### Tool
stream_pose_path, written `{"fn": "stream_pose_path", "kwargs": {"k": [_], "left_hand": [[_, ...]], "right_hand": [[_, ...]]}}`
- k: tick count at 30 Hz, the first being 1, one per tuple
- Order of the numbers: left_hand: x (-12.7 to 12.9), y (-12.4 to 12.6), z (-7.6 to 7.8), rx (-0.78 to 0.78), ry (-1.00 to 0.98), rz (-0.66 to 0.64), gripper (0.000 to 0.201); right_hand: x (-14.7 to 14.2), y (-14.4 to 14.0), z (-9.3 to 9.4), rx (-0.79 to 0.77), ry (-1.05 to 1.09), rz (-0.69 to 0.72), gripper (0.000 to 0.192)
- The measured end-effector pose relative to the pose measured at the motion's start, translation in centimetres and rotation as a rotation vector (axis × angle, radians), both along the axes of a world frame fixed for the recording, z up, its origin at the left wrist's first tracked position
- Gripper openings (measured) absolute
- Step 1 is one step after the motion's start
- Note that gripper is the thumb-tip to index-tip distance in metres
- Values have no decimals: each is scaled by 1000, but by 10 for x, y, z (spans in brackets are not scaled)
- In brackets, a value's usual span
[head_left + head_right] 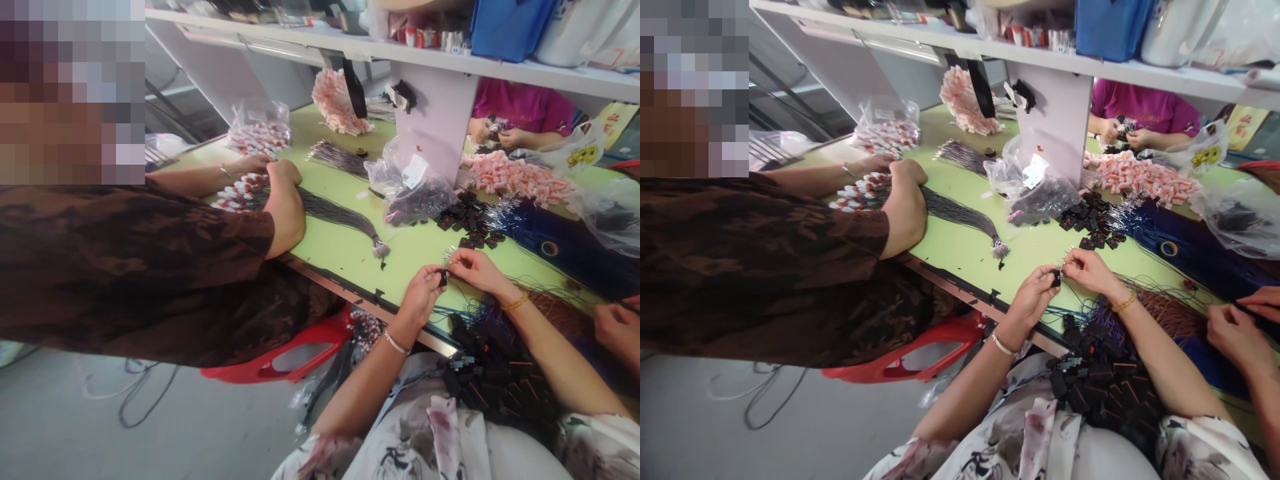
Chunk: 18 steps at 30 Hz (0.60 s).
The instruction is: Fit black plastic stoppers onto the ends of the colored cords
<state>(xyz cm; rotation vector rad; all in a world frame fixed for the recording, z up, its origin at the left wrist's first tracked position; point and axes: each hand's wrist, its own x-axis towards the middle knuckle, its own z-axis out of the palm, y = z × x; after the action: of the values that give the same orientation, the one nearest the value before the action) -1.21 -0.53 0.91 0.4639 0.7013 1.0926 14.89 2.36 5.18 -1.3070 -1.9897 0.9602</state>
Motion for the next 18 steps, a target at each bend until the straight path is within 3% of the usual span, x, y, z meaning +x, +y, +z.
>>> {"fn": "stream_pose_path", "kwargs": {"k": [9, 18], "left_hand": [[1, 5, -9, -65, -99, 10, 18], [0, 5, -13, -66, -126, -4, 17]], "right_hand": [[2, -1, -4, -44, 33, 27, 15], [-1, -5, 3, -16, -35, 69, 15]]}}
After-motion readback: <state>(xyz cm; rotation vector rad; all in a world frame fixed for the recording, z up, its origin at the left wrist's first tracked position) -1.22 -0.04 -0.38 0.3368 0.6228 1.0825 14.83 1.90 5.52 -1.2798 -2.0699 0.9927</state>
